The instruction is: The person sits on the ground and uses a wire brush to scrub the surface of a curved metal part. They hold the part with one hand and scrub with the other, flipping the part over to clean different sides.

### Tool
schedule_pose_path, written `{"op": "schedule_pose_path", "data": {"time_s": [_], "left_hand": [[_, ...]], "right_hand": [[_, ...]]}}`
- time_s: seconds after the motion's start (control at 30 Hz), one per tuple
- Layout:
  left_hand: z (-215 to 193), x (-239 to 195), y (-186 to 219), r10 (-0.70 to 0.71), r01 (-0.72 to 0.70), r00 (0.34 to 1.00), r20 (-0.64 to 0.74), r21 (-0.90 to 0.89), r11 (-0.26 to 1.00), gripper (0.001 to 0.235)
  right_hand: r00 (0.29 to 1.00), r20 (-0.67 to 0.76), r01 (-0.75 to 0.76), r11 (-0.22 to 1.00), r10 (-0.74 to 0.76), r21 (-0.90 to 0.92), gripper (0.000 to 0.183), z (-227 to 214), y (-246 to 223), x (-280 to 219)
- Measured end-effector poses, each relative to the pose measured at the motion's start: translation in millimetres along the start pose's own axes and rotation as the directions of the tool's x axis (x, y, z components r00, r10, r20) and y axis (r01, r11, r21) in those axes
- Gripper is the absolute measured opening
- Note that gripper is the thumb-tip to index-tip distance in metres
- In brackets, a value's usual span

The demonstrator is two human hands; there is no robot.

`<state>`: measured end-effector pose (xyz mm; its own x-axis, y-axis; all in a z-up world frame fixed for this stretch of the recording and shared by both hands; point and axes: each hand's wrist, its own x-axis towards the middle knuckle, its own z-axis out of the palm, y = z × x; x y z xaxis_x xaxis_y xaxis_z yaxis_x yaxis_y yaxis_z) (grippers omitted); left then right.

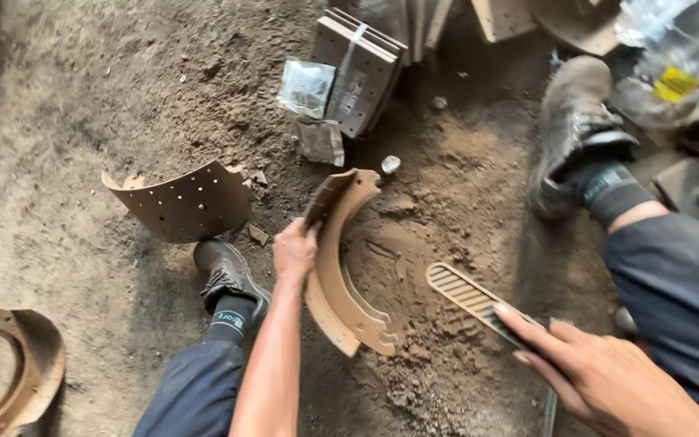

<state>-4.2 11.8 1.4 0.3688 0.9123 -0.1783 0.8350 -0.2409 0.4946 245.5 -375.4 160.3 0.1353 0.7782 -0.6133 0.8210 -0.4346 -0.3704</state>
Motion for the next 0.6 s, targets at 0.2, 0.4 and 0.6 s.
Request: {"op": "schedule_pose_path", "data": {"time_s": [0.2, 0.4, 0.6], "left_hand": [[-13, 9, -29, 0.065, -0.059, 0.997, 0.037, -0.149, 0.987, 0.035], [-12, 16, -33, 0.018, -0.014, 0.999, 0.047, -0.097, 0.995, 0.035], [-13, 12, -27, -0.024, 0.03, 0.998, 0.066, -0.096, 0.995, 0.036]], "right_hand": [[0.999, 0.017, -0.051, 0.984, 0.049, 0.173, 0.071, -25, -21, 3], [0.986, -0.125, 0.141, 0.96, -0.113, 0.243, 0.079, 5, -29, 42], [0.958, -0.249, 0.185, 0.972, -0.144, 0.148, 0.064, 26, -58, 159]]}}
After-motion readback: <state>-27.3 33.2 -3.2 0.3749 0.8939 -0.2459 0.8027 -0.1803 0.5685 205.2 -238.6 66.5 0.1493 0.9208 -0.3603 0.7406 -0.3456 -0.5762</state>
